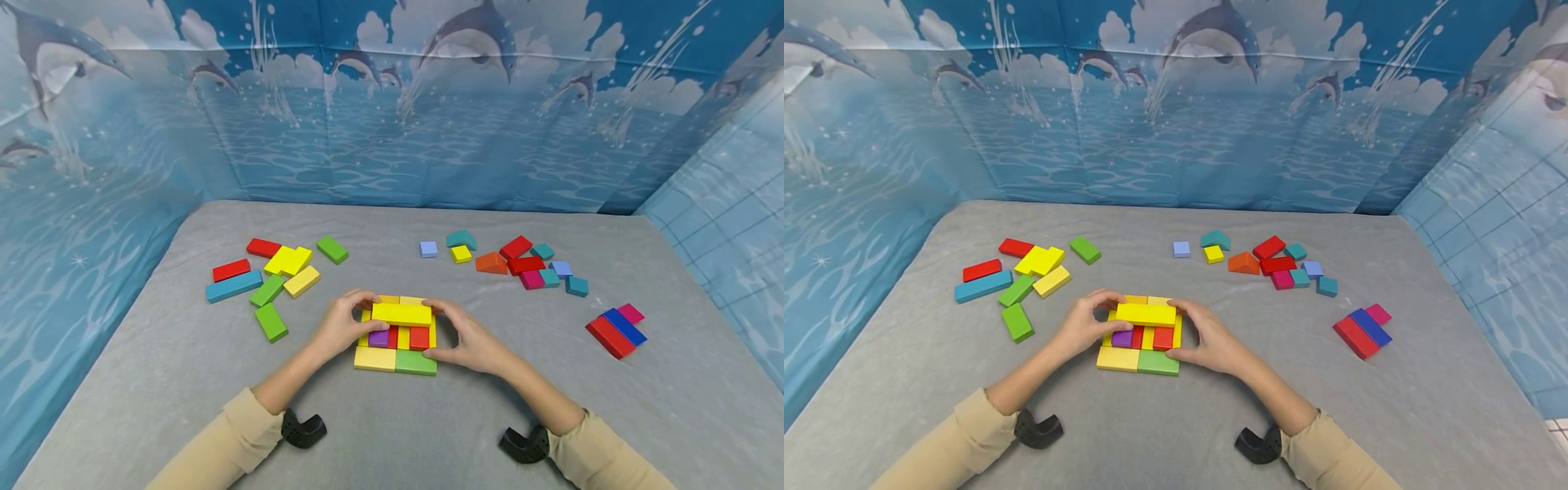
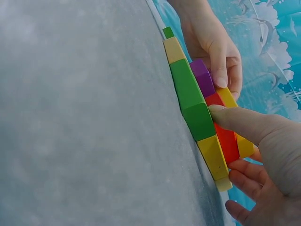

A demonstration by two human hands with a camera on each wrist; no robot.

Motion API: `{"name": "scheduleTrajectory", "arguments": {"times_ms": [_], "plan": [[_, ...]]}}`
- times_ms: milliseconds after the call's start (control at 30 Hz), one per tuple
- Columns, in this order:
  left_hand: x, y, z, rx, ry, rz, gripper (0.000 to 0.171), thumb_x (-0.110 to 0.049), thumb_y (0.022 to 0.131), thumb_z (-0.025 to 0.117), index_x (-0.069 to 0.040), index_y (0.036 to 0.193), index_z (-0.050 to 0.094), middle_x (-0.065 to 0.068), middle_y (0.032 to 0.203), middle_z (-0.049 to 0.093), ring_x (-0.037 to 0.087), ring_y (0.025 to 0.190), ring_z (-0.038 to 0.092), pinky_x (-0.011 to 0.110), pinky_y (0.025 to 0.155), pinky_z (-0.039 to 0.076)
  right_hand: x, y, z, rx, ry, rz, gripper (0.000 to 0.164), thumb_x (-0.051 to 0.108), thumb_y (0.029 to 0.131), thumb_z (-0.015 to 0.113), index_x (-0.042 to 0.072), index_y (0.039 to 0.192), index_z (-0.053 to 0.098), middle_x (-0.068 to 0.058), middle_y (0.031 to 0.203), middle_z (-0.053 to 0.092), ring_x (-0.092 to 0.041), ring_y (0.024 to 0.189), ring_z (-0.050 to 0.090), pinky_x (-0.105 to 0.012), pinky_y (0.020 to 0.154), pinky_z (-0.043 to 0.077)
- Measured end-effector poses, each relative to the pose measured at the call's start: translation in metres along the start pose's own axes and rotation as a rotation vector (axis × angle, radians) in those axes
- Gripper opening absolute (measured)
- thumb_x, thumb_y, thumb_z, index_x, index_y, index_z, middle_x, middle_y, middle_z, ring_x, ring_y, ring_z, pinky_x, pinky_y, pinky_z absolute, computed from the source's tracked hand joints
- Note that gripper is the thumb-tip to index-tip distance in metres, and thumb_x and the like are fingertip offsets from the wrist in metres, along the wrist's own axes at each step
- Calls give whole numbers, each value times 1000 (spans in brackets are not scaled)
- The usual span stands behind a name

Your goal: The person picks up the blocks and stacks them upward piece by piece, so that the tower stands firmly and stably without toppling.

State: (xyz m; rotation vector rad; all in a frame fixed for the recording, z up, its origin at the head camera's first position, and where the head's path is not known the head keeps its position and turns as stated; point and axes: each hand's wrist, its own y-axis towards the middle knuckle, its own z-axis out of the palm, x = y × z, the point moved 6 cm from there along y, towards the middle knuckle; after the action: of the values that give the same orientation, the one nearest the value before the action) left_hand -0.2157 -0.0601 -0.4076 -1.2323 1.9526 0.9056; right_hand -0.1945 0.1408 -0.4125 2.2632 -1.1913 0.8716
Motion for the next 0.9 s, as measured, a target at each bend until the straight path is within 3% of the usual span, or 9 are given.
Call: {"name": "scheduleTrajectory", "arguments": {"times_ms": [300,667,900], "plan": [[3,-6,-5,62,-87,90,38,-18,79,72,-6,113,62,8,110,61,20,98,58,36,88,47,2,-1,0,-3,-6,-21,74,25,75,76,9,136,37,-12,132,45,-27,118,43,-48,98,37],[9,-6,-6,76,-105,60,39,-15,80,71,-5,116,61,10,114,60,21,100,60,33,88,48,4,0,0,-32,-48,-29,73,26,74,76,9,135,40,-13,135,44,-30,119,42,-50,96,39],[10,-6,-6,85,-163,52,40,-13,80,70,-2,117,60,14,115,59,25,102,59,37,90,46,6,0,-1,-30,-43,-27,74,25,73,77,10,135,39,-13,136,43,-31,121,41,-53,96,37]]}}
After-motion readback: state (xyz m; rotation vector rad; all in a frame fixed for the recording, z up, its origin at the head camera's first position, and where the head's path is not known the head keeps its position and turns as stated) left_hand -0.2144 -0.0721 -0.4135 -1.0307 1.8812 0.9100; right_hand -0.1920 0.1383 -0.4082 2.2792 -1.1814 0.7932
